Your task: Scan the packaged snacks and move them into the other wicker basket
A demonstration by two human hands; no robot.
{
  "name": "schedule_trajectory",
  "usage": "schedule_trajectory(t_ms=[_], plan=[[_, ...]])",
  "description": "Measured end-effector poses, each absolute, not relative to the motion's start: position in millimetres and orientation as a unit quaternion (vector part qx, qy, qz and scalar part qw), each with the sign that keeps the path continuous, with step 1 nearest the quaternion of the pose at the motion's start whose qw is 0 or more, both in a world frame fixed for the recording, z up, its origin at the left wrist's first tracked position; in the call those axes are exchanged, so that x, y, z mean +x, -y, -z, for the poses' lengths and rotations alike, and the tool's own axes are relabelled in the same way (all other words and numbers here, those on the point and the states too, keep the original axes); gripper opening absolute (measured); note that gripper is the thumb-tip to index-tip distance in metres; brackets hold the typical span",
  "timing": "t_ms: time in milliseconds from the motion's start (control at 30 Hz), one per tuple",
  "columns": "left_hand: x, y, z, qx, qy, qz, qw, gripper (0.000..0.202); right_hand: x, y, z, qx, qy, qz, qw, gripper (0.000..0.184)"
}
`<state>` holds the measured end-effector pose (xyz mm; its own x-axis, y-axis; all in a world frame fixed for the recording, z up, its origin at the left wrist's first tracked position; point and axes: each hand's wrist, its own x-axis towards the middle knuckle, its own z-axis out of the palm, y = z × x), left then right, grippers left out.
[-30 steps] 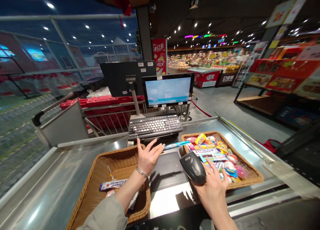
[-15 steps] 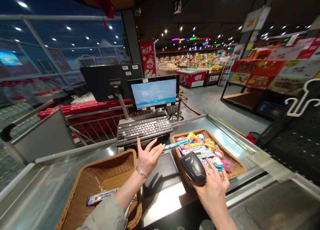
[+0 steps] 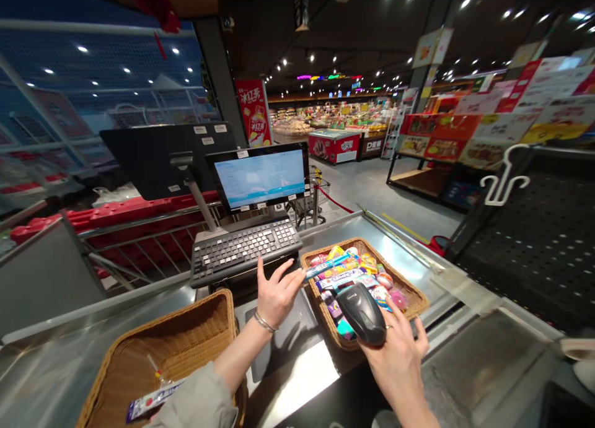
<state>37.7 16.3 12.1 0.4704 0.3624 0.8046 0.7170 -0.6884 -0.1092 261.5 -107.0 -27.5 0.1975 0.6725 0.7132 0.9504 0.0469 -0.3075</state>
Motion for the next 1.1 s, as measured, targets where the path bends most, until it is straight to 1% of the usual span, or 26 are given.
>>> schedule_trajectory(t_ms=[267,400,467,600,867,1100], plan=[[58,-24,-9,-0.831,0.307,0.412,0.211,0.028,274,111,30,-0.682,0.593,0.173,0.392,0.033],[79,-38,-6,-0.833,0.304,0.415,0.204,0.025,278,110,31,-0.686,0.59,0.172,0.388,0.034],[92,-47,-2,-0.836,0.328,0.393,0.197,0.03,279,110,31,-0.688,0.589,0.172,0.387,0.035],[106,-57,3,-0.832,0.382,0.354,0.192,0.046,281,108,33,-0.691,0.586,0.174,0.386,0.037],[80,-46,1,-0.844,0.395,0.314,0.182,0.051,273,102,37,-0.675,0.602,0.183,0.386,0.035],[51,-26,-6,-0.829,0.43,0.309,0.18,0.052,258,91,31,-0.646,0.625,0.175,0.401,0.034]])
